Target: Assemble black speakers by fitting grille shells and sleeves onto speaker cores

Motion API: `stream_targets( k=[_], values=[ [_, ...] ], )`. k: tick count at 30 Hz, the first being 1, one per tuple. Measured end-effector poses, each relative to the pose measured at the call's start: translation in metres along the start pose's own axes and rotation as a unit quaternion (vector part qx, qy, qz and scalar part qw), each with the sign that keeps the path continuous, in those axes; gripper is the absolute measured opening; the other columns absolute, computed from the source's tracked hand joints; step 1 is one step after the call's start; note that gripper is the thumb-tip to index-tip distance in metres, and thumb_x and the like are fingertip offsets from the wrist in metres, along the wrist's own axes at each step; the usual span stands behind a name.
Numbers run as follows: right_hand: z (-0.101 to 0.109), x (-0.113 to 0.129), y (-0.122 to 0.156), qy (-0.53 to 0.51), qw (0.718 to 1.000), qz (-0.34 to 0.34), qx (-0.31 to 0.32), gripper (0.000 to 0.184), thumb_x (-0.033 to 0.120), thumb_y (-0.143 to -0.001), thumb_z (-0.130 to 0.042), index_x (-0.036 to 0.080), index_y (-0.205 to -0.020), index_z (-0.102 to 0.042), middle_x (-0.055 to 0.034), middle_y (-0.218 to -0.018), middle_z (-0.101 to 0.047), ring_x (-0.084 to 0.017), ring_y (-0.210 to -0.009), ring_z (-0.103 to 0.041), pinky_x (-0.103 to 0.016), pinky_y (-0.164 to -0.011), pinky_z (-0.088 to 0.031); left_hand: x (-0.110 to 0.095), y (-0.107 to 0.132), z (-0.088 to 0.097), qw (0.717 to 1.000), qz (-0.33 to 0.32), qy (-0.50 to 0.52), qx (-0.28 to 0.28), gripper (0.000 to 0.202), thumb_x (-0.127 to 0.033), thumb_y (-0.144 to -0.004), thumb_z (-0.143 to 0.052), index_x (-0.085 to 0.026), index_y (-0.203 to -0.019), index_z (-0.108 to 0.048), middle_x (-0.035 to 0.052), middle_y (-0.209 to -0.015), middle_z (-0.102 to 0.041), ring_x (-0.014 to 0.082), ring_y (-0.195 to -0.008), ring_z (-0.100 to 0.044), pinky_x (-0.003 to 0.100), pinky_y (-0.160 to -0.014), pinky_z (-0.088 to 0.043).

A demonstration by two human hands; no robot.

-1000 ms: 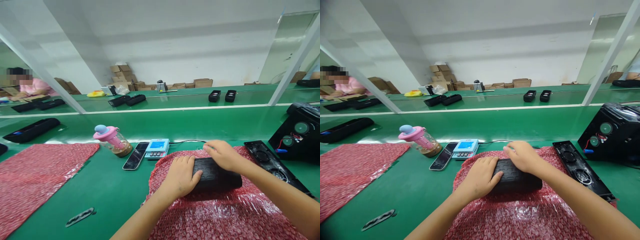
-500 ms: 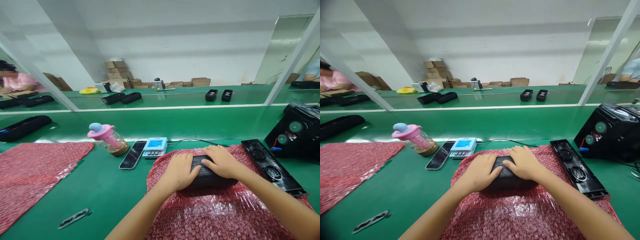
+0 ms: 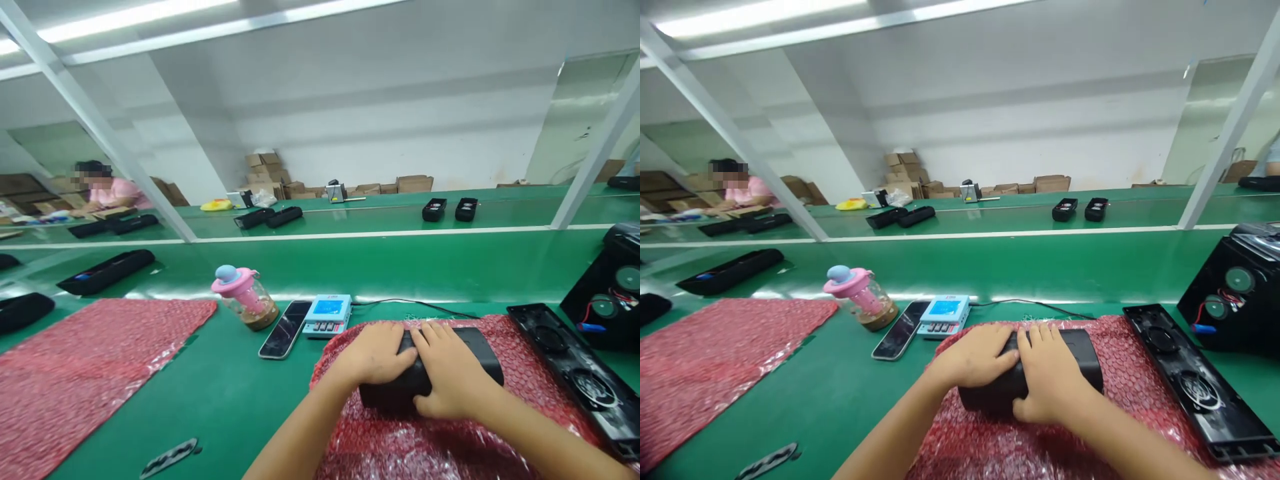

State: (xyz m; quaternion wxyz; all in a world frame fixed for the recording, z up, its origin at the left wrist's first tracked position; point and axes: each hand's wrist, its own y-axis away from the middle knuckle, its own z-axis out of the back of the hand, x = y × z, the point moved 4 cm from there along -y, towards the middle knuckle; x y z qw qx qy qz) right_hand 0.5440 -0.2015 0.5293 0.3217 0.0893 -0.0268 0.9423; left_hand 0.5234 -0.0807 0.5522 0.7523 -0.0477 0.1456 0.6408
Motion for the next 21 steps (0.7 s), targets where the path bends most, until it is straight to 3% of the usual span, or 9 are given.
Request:
stream_targets(
  k=[3, 5, 9, 13, 21],
  values=[
    [-0.016, 0.001, 0.007, 0.004, 1.0, 0.008, 0.002, 0.097, 0.049, -0.06, -0.064, -0.001, -0.139, -0.037, -0.0298, -0.139, -0.037, -0.047, -0.126, -0.035, -0.057, -0.108, -0.022, -0.004, 0.01, -0.004, 1.0, -0.023, -0.014, 0.016, 0.062, -0.054, -0.058, -0.07, -0.014, -0.105, -0.059, 0.0152, -0.104, -0.063, 0.0349, -0.093, -0.059, 0.045, -0.083, -0.047],
    [-0.028, 0.002, 0.011, 0.012, 1.0, 0.021, 0.0, 0.098, 0.052, -0.064, -0.062, -0.002, -0.141, -0.033, -0.0324, -0.142, -0.03, -0.05, -0.129, -0.029, -0.06, -0.108, -0.021, -0.006, 0.016, -0.01, 0.999, -0.022, -0.023, 0.026, 0.076, -0.05, -0.047, -0.078, -0.014, -0.111, -0.056, 0.016, -0.111, -0.059, 0.0361, -0.097, -0.056, 0.048, -0.089, -0.045],
    [-0.038, 0.006, 0.016, 0.042, 0.998, 0.048, -0.028, 0.096, 0.055, -0.068, -0.062, -0.003, -0.139, -0.035, -0.0364, -0.138, -0.03, -0.054, -0.126, -0.03, -0.066, -0.102, -0.027, -0.009, 0.022, -0.017, 0.998, 0.013, -0.042, 0.04, 0.081, -0.04, -0.048, -0.076, -0.015, -0.121, -0.052, 0.0171, -0.119, -0.054, 0.0369, -0.104, -0.051, 0.05, -0.095, -0.04],
    [-0.033, 0.009, 0.02, 0.068, 0.993, 0.064, -0.08, 0.09, 0.055, -0.069, -0.062, -0.002, -0.136, -0.042, -0.0355, -0.134, -0.039, -0.052, -0.122, -0.038, -0.062, -0.1, -0.034, -0.013, 0.024, -0.014, 0.998, 0.021, -0.033, 0.04, 0.079, -0.045, -0.051, -0.072, -0.013, -0.121, -0.052, 0.0147, -0.117, -0.054, 0.0344, -0.104, -0.051, 0.05, -0.096, -0.04],
    [-0.028, 0.01, 0.024, 0.057, 0.991, 0.065, -0.106, 0.093, 0.057, -0.068, -0.063, -0.002, -0.136, -0.041, -0.0358, -0.134, -0.038, -0.052, -0.121, -0.04, -0.062, -0.101, -0.033, -0.014, 0.024, -0.012, 0.998, 0.031, -0.031, 0.051, 0.084, -0.044, -0.052, -0.072, -0.012, -0.126, -0.049, 0.0152, -0.122, -0.053, 0.0344, -0.109, -0.048, 0.05, -0.1, -0.037]
  ],
)
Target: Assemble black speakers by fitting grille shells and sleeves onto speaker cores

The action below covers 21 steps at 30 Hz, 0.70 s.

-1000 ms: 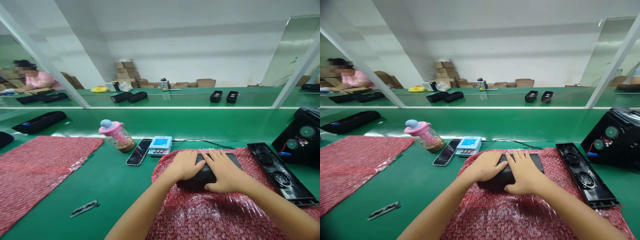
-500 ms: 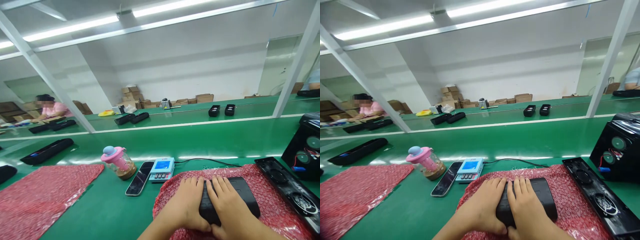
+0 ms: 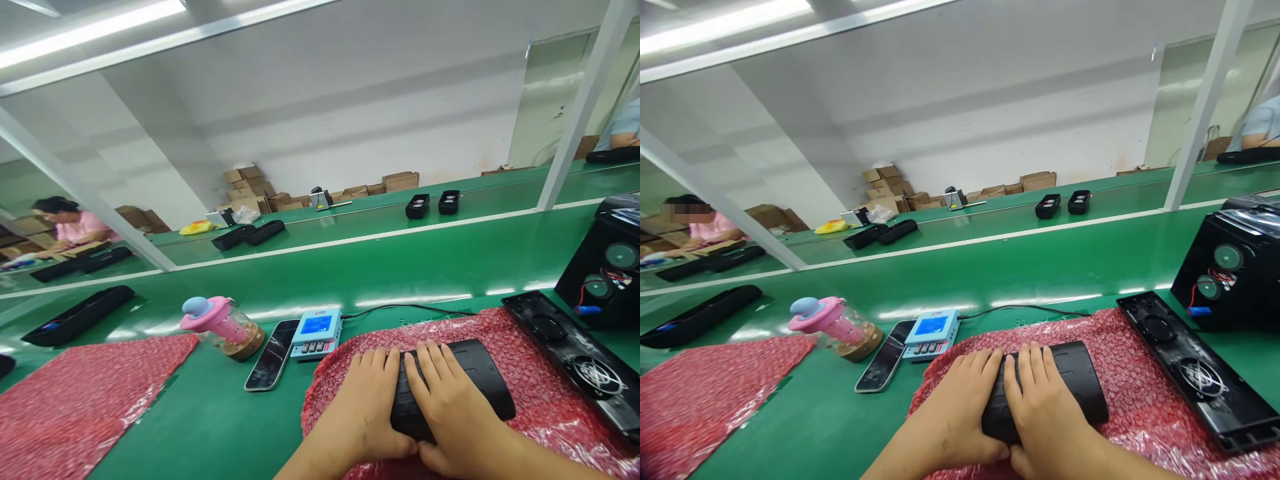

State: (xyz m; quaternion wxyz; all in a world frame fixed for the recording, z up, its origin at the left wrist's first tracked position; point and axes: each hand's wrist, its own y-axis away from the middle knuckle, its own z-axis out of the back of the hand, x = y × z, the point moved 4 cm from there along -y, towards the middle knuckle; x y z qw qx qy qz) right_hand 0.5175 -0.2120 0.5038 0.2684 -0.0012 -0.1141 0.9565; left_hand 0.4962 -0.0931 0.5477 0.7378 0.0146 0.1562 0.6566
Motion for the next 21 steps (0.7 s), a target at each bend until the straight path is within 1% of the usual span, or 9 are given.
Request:
stream_targets(
  k=[4, 8, 11, 16, 21],
  values=[
    [0.002, 0.0009, 0.0012, -0.012, 1.0, 0.002, -0.016, 0.091, 0.055, -0.068, -0.064, -0.002, -0.135, -0.043, -0.0358, -0.133, -0.04, -0.051, -0.121, -0.041, -0.061, -0.101, -0.033, 0.0015, 0.0001, -0.0019, 1.0, 0.002, -0.003, 0.007, 0.086, -0.045, -0.052, -0.072, -0.012, -0.128, -0.048, 0.0157, -0.125, -0.051, 0.035, -0.112, -0.047, 0.05, -0.102, -0.035],
    [0.002, 0.0012, 0.0015, -0.012, 1.0, -0.001, -0.028, 0.091, 0.054, -0.067, -0.065, -0.002, -0.134, -0.044, -0.0356, -0.132, -0.041, -0.051, -0.12, -0.042, -0.061, -0.101, -0.033, 0.002, -0.0001, -0.0023, 1.0, 0.0, 0.0, 0.007, 0.088, -0.045, -0.051, -0.073, -0.011, -0.128, -0.048, 0.0156, -0.125, -0.052, 0.0348, -0.112, -0.047, 0.049, -0.101, -0.035],
    [0.0013, 0.0012, 0.0014, -0.011, 1.0, -0.003, -0.023, 0.091, 0.054, -0.066, -0.065, -0.002, -0.135, -0.043, -0.035, -0.133, -0.041, -0.05, -0.121, -0.041, -0.06, -0.102, -0.032, 0.0019, -0.0009, -0.002, 1.0, 0.001, -0.002, 0.01, 0.086, -0.044, -0.051, -0.074, -0.011, -0.127, -0.049, 0.0156, -0.124, -0.052, 0.0345, -0.11, -0.047, 0.049, -0.101, -0.036],
    [0.001, 0.0012, 0.0005, -0.004, 1.0, -0.007, -0.009, 0.092, 0.054, -0.066, -0.065, -0.001, -0.136, -0.042, -0.0341, -0.134, -0.04, -0.049, -0.122, -0.04, -0.06, -0.103, -0.031, 0.002, -0.0015, -0.0022, 1.0, -0.003, -0.004, -0.002, 0.086, -0.046, -0.051, -0.074, -0.012, -0.126, -0.05, 0.0154, -0.124, -0.052, 0.0347, -0.111, -0.047, 0.049, -0.101, -0.036],
    [0.001, 0.001, -0.0004, -0.005, 1.0, -0.012, -0.004, 0.092, 0.055, -0.067, -0.065, 0.0, -0.137, -0.041, -0.0339, -0.135, -0.039, -0.049, -0.123, -0.039, -0.06, -0.103, -0.03, 0.003, 0.0004, -0.0052, 1.0, -0.003, -0.004, 0.0, 0.087, -0.048, -0.051, -0.074, -0.014, -0.127, -0.049, 0.0151, -0.125, -0.052, 0.0347, -0.112, -0.048, 0.049, -0.101, -0.036]
  ],
)
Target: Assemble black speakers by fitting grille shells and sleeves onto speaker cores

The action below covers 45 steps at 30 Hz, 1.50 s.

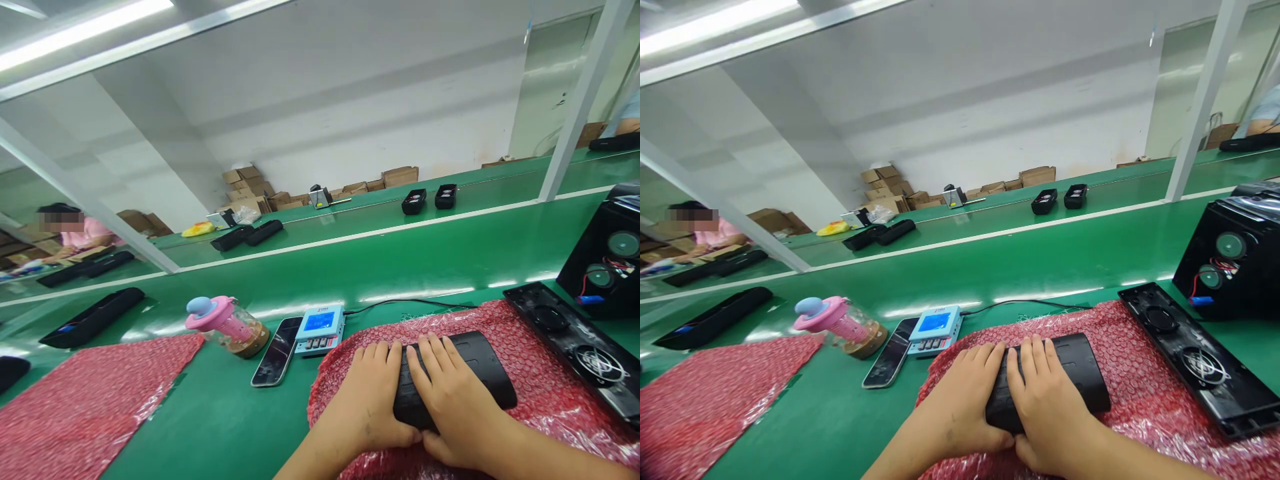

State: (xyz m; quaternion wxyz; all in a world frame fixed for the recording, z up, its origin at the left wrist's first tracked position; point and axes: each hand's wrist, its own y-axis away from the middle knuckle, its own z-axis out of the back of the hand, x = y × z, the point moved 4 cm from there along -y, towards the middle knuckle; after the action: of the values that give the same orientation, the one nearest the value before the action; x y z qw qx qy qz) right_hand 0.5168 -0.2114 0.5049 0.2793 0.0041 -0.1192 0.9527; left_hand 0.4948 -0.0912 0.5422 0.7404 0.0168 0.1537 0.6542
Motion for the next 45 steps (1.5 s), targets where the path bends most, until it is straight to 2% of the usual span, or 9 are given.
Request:
stream_targets(
  k=[14, 22, 45],
  values=[
    [-0.0005, 0.0001, 0.0017, -0.008, 1.0, -0.001, 0.011, 0.091, 0.053, -0.067, -0.064, -0.001, -0.137, -0.04, -0.034, -0.136, -0.038, -0.051, -0.124, -0.037, -0.061, -0.103, -0.029, -0.0015, -0.0009, 0.0029, 1.0, -0.001, -0.005, 0.002, 0.083, -0.048, -0.051, -0.073, -0.014, -0.124, -0.051, 0.0147, -0.123, -0.053, 0.0345, -0.109, -0.049, 0.049, -0.099, -0.037],
    [0.0012, -0.0001, 0.0018, -0.003, 1.0, -0.001, 0.012, 0.091, 0.053, -0.068, -0.063, 0.0, -0.138, -0.039, -0.0334, -0.136, -0.038, -0.05, -0.124, -0.037, -0.061, -0.104, -0.028, 0.0002, -0.0015, 0.0014, 1.0, -0.005, -0.001, -0.002, 0.09, -0.049, -0.05, -0.074, -0.012, -0.128, -0.048, 0.0162, -0.125, -0.051, 0.0359, -0.112, -0.047, 0.051, -0.102, -0.035],
    [0.0022, -0.0002, 0.0022, -0.006, 1.0, -0.004, 0.002, 0.091, 0.051, -0.067, -0.064, -0.001, -0.137, -0.04, -0.0339, -0.135, -0.039, -0.05, -0.123, -0.038, -0.062, -0.103, -0.029, -0.0004, -0.0006, 0.0007, 1.0, -0.002, -0.001, -0.002, 0.09, -0.05, -0.051, -0.074, -0.012, -0.128, -0.048, 0.0169, -0.125, -0.052, 0.0366, -0.113, -0.047, 0.052, -0.102, -0.035]
  ],
)
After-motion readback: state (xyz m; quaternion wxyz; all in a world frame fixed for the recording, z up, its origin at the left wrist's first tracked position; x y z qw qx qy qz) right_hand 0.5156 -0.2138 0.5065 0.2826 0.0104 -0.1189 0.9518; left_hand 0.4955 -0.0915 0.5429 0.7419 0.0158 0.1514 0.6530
